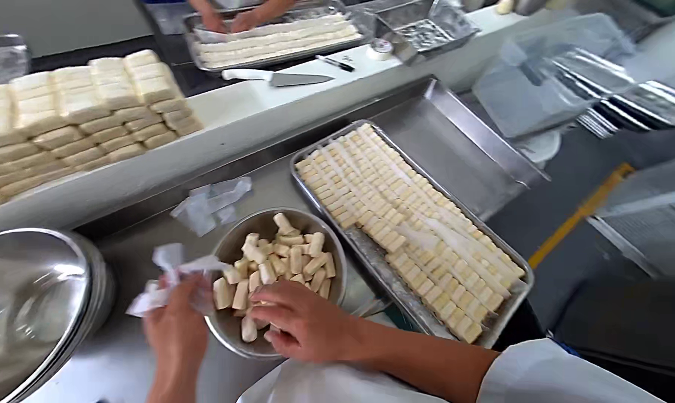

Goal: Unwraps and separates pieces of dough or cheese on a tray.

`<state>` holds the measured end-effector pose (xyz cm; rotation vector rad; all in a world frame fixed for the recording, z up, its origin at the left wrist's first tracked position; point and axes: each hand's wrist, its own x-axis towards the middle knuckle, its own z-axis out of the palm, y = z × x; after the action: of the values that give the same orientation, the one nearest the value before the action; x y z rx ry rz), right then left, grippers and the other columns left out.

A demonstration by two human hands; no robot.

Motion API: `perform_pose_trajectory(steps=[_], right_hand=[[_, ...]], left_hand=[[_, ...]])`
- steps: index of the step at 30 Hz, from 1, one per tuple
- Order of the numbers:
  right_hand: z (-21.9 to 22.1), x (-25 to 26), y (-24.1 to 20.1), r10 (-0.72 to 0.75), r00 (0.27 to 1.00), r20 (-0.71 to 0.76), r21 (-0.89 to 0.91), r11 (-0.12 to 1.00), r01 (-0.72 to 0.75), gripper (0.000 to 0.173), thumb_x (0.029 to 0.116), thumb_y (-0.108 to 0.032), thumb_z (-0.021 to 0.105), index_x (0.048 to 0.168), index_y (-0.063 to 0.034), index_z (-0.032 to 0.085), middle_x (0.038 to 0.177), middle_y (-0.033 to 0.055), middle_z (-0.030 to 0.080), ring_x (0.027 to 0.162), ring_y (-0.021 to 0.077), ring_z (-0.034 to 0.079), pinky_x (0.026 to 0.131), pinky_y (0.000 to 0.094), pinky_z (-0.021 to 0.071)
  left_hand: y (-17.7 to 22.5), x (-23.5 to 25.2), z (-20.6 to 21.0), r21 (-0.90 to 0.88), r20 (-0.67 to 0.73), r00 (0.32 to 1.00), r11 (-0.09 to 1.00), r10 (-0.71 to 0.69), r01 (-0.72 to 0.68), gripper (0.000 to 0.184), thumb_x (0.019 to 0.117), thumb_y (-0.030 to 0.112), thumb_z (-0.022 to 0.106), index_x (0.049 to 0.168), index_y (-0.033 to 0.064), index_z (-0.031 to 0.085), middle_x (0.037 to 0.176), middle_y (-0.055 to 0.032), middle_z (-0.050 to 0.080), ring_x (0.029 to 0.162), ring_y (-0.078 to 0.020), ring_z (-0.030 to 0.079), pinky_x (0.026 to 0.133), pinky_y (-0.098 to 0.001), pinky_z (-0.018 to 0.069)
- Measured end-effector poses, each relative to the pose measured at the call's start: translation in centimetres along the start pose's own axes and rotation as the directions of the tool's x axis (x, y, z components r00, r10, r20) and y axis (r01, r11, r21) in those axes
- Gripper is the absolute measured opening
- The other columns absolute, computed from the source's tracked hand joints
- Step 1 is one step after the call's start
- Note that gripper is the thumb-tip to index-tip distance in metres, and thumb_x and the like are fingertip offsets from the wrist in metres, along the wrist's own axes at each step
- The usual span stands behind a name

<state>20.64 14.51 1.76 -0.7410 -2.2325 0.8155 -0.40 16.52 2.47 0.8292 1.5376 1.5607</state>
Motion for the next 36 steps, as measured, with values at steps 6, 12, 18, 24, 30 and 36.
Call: perform_pose_trajectory(steps=[6, 12, 18, 24, 30, 36], right_hand=[[-7.7, -6.5, 9.9, 0.625, 0.754, -0.202, -0.254, 0.71, -0.657, 0.036, 0.0958, -0.019, 0.069, 0.129, -0.0076, 0.068, 0.136, 0.0146, 0.062, 0.128, 0.0302, 0.059, 0.107, 0.0506, 0.0488], [-8.9, -12.6, 18.8, 0.788, 0.587, -0.186, -0.553, 0.41, -0.725, 0.071, 0.0863, -0.018, 0.079, 0.151, -0.0106, 0.05, 0.156, 0.023, 0.041, 0.145, 0.0422, 0.038, 0.112, 0.0624, 0.0362], [-10.0, -13.5, 20.7, 0.663, 0.742, -0.101, -0.723, 0.463, -0.513, 0.056, 0.0908, -0.02, 0.072, 0.144, -0.0104, 0.057, 0.143, 0.0224, 0.053, 0.133, 0.0432, 0.05, 0.093, 0.0574, 0.051], [-11.2, -9.4, 18.3, 0.782, 0.614, -0.103, -0.727, 0.362, -0.583, 0.054, 0.0895, -0.016, 0.072, 0.139, -0.0017, 0.057, 0.131, 0.0217, 0.061, 0.119, 0.045, 0.059, 0.08, 0.0583, 0.0544], [-12.4, -8.2, 18.7, 0.795, 0.607, 0.013, -0.81, 0.364, -0.459, 0.051, 0.0904, -0.012, 0.072, 0.138, -0.0039, 0.057, 0.123, 0.0241, 0.062, 0.108, 0.0482, 0.063, 0.074, 0.0595, 0.0549], [-20.1, -6.0, 18.6, 0.82, 0.573, 0.005, -0.413, 0.523, -0.745, 0.028, 0.0973, -0.016, 0.068, 0.121, -0.0009, 0.07, 0.104, 0.026, 0.07, 0.097, 0.0441, 0.068, 0.085, 0.0677, 0.0506]], left_hand=[[0.8, 12.5, -1.0, 0.742, 0.179, 0.958, 0.671, -0.222, 0.017, 0.052, 0.1052, 0.037, 0.055, 0.132, -0.0076, 0.054, 0.122, -0.029, 0.06, 0.107, -0.0386, 0.061, 0.092, -0.0607, 0.0491], [0.6, 11.6, -0.7, 0.78, 0.23, 0.91, 0.624, -0.346, 0.04, 0.051, 0.107, 0.034, 0.053, 0.144, -0.0008, 0.048, 0.133, -0.0269, 0.059, 0.12, -0.0434, 0.06, 0.095, -0.0647, 0.0493], [-1.4, 5.7, -1.9, 0.663, 0.329, 0.891, 0.748, -0.311, 0.016, 0.041, 0.1051, 0.021, 0.056, 0.141, 0.0011, 0.053, 0.125, -0.0196, 0.066, 0.108, -0.0318, 0.068, 0.088, -0.0539, 0.0564], [-2.6, 1.4, -5.4, 0.545, 0.216, 0.923, 0.824, -0.317, 0.156, 0.037, 0.1033, 0.016, 0.056, 0.137, 0.0012, 0.056, 0.123, -0.0153, 0.068, 0.104, -0.0241, 0.07, 0.084, -0.0432, 0.0601], [-2.1, -0.3, -7.0, 0.453, 0.169, 0.946, 0.874, -0.278, 0.176, 0.034, 0.1037, 0.013, 0.053, 0.135, -0.0006, 0.057, 0.123, -0.0143, 0.068, 0.106, -0.0218, 0.07, 0.082, -0.0374, 0.061], [-1.9, -1.1, -8.2, 0.401, 0.143, 0.96, 0.901, -0.239, 0.165, 0.034, 0.1032, 0.014, 0.053, 0.134, 0.0002, 0.058, 0.122, -0.0129, 0.07, 0.105, -0.0207, 0.071, 0.081, -0.0361, 0.0616]])
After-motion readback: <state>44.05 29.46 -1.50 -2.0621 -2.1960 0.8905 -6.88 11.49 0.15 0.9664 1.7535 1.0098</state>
